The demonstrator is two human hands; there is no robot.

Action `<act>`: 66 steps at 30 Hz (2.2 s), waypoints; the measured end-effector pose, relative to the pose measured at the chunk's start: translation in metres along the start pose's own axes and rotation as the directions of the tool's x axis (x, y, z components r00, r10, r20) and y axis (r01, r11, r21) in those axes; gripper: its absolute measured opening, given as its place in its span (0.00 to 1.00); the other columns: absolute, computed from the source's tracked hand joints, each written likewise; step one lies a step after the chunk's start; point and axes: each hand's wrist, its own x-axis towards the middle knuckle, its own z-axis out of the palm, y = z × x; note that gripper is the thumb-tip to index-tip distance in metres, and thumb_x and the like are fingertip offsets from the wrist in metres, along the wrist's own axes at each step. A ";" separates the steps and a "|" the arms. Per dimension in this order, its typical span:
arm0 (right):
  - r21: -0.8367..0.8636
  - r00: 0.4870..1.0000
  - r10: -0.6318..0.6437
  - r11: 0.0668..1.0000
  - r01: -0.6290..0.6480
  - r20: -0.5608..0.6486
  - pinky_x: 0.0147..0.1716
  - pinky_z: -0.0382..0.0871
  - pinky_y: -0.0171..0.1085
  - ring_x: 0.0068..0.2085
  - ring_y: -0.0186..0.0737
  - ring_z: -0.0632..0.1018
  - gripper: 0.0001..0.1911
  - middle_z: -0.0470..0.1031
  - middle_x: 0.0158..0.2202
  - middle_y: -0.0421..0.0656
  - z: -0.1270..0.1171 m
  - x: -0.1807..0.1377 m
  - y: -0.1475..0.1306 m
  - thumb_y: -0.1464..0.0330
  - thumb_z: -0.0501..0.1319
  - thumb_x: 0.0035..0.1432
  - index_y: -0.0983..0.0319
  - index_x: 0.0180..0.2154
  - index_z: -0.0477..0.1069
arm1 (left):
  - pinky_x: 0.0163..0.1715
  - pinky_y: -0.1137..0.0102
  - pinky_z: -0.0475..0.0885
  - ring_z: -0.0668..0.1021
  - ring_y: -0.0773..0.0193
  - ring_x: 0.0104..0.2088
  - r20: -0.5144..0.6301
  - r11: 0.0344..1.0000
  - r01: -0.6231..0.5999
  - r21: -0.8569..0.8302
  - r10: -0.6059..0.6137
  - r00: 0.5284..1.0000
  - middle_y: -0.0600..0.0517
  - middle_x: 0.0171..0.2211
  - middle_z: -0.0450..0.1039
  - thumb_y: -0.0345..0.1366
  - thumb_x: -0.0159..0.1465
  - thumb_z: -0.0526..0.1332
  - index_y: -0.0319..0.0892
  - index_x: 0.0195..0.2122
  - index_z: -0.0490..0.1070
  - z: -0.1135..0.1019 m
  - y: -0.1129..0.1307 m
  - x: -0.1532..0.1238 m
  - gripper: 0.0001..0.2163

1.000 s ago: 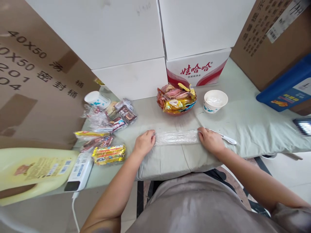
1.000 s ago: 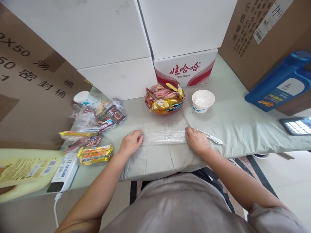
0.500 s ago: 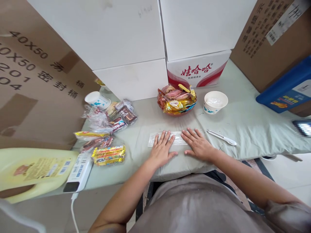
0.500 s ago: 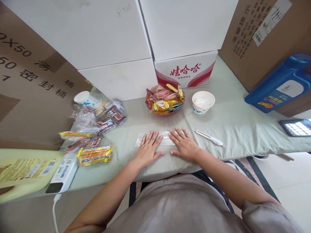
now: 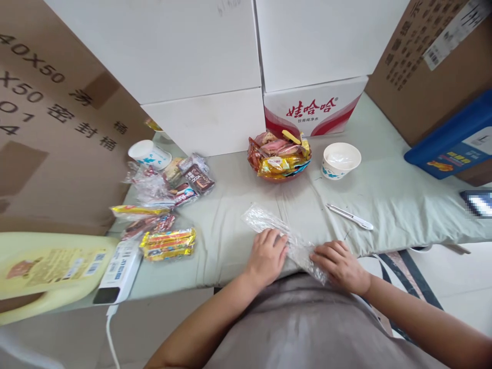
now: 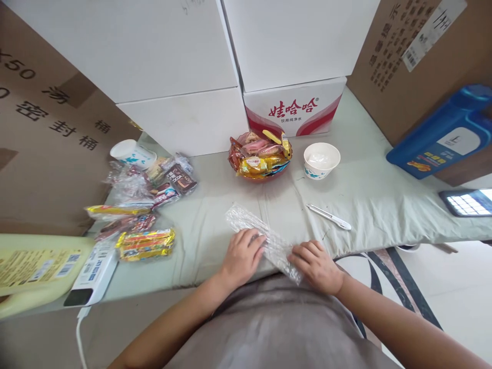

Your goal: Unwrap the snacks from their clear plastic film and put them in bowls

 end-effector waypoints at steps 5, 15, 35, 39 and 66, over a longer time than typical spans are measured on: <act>0.250 0.993 -0.107 0.961 0.114 -0.043 0.50 0.64 0.48 0.51 0.45 0.73 0.15 0.78 0.43 0.45 -0.026 0.013 -0.019 0.74 0.51 0.62 0.59 0.46 0.71 | 0.58 0.50 0.61 0.67 0.51 0.58 -0.002 0.972 -0.198 -0.126 0.199 0.980 0.43 0.53 0.70 0.31 0.66 0.54 0.43 0.50 0.70 0.013 0.008 -0.002 0.13; 0.565 0.938 0.299 0.750 -0.343 0.174 0.37 0.71 0.35 0.36 0.36 0.78 0.16 0.77 0.36 0.43 -0.024 0.113 0.006 0.71 0.53 0.62 0.61 0.52 0.64 | 0.42 0.63 0.74 0.76 0.61 0.40 -0.245 0.818 0.052 -0.574 -0.231 0.942 0.47 0.39 0.72 0.29 0.67 0.50 0.43 0.51 0.60 0.018 -0.008 -0.021 0.12; -0.080 0.824 0.504 0.861 -0.502 0.259 0.39 0.69 0.39 0.44 0.46 0.78 0.23 0.73 0.52 0.54 0.045 0.174 0.011 0.66 0.45 0.67 0.63 0.61 0.59 | 0.38 0.65 0.74 0.77 0.61 0.35 -0.004 0.875 0.080 -0.478 -0.093 0.996 0.50 0.34 0.76 0.34 0.66 0.56 0.43 0.46 0.71 -0.002 -0.015 -0.007 0.09; -0.102 0.833 0.483 0.875 -0.474 0.271 0.38 0.68 0.38 0.43 0.46 0.78 0.23 0.72 0.51 0.54 0.046 0.174 0.011 0.66 0.44 0.67 0.63 0.61 0.58 | 0.33 0.69 0.73 0.75 0.67 0.28 -0.028 0.906 0.194 -0.376 -0.220 0.975 0.51 0.36 0.73 0.33 0.65 0.56 0.43 0.40 0.74 -0.011 -0.021 0.000 0.07; 0.101 0.972 -0.227 0.970 0.219 0.065 0.45 0.64 0.42 0.42 0.41 0.70 0.12 0.74 0.40 0.47 0.027 0.078 -0.012 0.73 0.52 0.66 0.64 0.47 0.71 | 0.49 0.59 0.70 0.70 0.56 0.45 -0.029 0.989 -0.073 -0.126 0.070 0.997 0.46 0.45 0.73 0.32 0.66 0.56 0.43 0.50 0.73 0.009 -0.050 0.042 0.13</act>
